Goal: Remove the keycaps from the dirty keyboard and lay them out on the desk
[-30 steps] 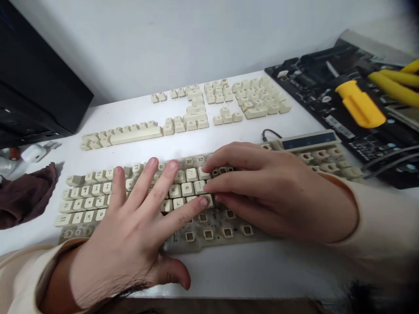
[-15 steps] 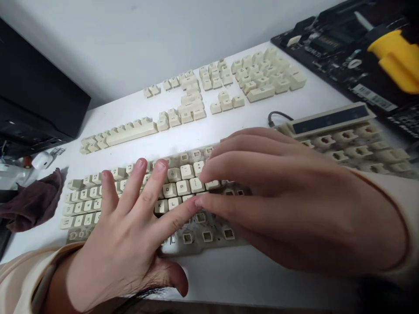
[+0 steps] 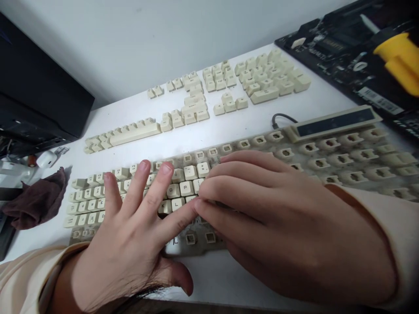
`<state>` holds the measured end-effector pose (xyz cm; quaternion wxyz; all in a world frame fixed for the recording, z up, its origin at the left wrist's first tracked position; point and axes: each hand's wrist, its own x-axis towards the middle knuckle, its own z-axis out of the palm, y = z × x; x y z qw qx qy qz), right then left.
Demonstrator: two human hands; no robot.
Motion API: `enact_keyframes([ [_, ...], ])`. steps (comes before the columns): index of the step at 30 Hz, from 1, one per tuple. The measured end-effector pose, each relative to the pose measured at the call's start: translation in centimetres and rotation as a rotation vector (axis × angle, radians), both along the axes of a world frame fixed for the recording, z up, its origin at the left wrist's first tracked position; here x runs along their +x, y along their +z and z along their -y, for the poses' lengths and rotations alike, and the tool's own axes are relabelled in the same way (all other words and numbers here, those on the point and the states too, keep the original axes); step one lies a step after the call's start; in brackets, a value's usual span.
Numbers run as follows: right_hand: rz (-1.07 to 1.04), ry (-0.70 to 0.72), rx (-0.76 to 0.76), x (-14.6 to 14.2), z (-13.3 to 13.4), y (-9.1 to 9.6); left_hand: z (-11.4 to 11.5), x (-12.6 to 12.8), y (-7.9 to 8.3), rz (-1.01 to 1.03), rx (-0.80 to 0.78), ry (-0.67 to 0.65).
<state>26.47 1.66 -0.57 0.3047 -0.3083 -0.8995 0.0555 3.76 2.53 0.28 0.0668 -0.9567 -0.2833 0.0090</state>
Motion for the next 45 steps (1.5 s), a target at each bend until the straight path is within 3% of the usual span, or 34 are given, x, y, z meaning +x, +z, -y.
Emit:
enact_keyframes([
  [13,-0.184,-0.099,0.044,-0.2,0.4,0.1,0.0,-0.1,-0.2,0.016,-0.008,0.001],
  [20,-0.089,-0.159,0.196,-0.1,0.3,-0.1,0.0,-0.1,-0.2,0.013,-0.01,0.005],
  [30,-0.007,-0.148,0.167,0.0,0.5,-0.2,0.1,0.0,-0.2,-0.016,0.041,0.001],
  [34,-0.002,-0.113,0.039,0.0,0.5,0.1,0.0,0.2,-0.3,-0.002,0.071,0.001],
  [38,-0.166,-0.07,-0.175,0.4,0.3,0.8,-0.1,0.1,-0.5,0.072,0.124,-0.067],
  [42,-0.264,0.047,-0.456,0.7,0.5,2.1,0.1,0.0,-0.9,0.206,0.14,-0.128],
  [45,-0.258,0.057,-0.727,0.5,0.6,3.0,0.1,-0.1,-1.1,0.238,0.138,-0.183],
])
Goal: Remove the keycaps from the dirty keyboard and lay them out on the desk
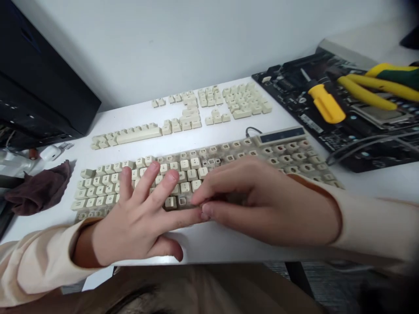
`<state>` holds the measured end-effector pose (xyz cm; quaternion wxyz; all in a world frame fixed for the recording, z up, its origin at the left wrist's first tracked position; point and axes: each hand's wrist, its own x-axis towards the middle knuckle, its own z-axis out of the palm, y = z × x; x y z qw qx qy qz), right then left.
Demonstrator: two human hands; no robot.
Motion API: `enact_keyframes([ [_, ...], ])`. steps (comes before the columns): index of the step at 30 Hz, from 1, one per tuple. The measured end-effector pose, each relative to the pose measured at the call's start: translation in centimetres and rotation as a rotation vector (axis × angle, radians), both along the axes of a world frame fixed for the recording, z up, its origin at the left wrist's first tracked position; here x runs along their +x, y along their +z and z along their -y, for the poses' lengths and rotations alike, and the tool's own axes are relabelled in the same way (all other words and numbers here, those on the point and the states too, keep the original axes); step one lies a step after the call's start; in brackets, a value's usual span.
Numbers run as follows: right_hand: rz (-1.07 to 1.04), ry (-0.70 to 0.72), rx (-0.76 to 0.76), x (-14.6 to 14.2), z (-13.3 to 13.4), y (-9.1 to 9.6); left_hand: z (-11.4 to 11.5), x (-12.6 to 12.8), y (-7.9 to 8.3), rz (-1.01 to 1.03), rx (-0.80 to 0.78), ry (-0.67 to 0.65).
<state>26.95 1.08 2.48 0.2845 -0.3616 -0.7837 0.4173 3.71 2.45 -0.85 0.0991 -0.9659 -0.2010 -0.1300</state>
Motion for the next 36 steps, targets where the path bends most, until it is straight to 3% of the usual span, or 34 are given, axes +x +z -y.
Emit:
enact_keyframes([
  [5,0.07,0.064,-0.38,-0.6,-0.2,0.6,-0.5,0.1,0.0,0.001,0.043,-0.164],
  [13,0.023,0.251,-0.578,-0.5,-0.4,-0.1,-0.8,0.2,0.2,-0.06,0.052,-0.272],
  [36,0.036,0.209,-0.598,-0.8,-0.5,-0.5,-0.8,0.2,0.3,-0.076,0.073,-0.257],
])
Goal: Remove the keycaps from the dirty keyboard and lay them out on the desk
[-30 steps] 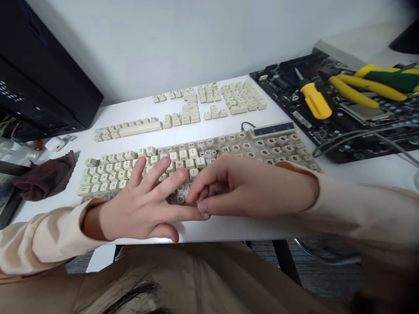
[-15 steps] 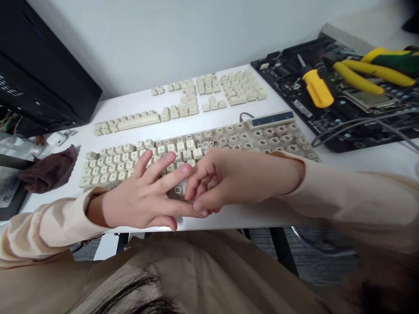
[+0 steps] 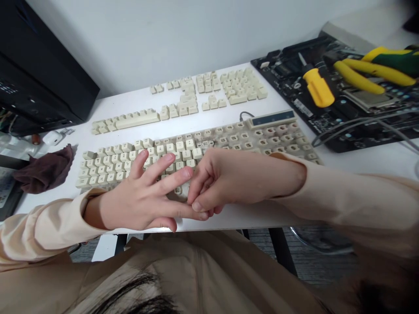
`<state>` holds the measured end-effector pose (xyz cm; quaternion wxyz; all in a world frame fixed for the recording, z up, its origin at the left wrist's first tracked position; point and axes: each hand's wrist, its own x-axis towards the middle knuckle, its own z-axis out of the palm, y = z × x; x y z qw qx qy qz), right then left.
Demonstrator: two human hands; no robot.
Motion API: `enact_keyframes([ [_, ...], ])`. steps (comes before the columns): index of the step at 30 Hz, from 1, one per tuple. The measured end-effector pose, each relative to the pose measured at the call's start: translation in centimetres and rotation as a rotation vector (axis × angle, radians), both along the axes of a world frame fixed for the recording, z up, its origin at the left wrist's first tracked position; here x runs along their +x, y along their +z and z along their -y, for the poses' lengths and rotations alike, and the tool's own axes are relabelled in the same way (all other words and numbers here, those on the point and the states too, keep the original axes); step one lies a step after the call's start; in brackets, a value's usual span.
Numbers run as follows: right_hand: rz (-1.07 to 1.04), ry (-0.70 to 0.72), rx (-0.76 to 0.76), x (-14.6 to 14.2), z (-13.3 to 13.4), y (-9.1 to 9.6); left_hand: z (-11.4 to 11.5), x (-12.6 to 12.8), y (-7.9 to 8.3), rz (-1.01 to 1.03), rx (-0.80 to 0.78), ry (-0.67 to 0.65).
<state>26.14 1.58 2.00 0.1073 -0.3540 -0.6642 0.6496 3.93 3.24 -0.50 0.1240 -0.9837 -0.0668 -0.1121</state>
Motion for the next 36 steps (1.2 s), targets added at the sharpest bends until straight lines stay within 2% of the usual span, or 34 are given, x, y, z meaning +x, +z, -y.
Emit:
enact_keyframes([
  [23,-0.002,-0.036,-0.074,-0.05,0.04,0.31,0.11,-0.03,-0.07,0.02,0.002,-0.003],
  [36,-0.003,0.021,0.006,0.36,0.13,0.25,0.08,-0.06,-0.03,0.012,-0.03,0.001],
])
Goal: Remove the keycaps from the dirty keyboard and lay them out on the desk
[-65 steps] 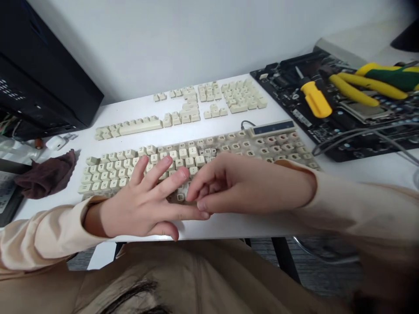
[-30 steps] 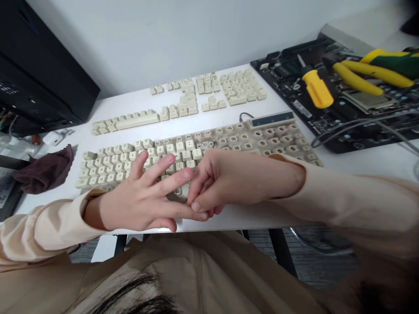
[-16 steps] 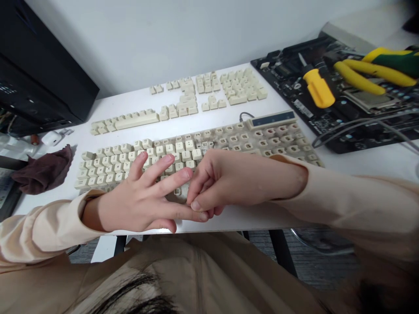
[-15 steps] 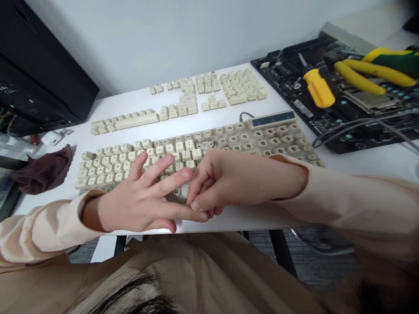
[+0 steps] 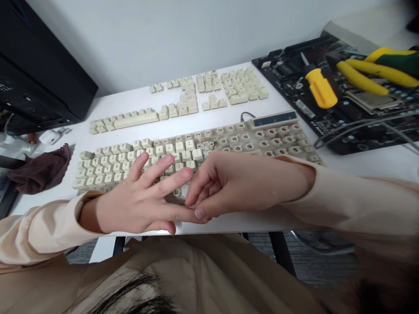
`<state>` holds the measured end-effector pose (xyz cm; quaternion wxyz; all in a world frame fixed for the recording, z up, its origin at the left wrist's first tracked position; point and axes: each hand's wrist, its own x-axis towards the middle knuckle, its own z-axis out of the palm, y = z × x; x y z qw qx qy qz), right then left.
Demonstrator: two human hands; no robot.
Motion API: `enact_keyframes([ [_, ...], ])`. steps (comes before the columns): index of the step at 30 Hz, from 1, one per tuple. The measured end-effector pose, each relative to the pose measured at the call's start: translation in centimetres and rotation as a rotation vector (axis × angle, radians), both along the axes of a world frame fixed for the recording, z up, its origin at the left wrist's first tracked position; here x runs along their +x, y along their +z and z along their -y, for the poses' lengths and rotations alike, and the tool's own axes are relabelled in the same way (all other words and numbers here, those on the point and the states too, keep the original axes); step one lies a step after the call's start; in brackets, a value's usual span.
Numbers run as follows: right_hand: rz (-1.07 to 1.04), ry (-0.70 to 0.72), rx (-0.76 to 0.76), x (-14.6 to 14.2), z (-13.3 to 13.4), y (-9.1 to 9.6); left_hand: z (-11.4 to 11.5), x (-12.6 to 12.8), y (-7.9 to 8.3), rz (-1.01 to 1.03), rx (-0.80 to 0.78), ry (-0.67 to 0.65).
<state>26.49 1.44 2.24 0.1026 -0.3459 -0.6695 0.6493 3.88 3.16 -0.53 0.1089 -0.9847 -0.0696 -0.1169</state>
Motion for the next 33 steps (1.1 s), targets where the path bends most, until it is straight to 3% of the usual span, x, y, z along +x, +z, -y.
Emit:
enact_keyframes([
  [6,-0.003,-0.003,0.018,-0.11,-0.05,-0.03,0.05,-0.05,-0.01,-0.006,0.028,0.006],
  [21,-0.048,0.001,-0.115,0.13,-0.17,-0.04,0.23,0.03,0.01,0.012,0.015,0.01],
  [33,-0.1,-0.154,-0.263,-0.28,-0.09,-0.57,0.6,-0.12,0.0,0.019,0.02,0.074],
])
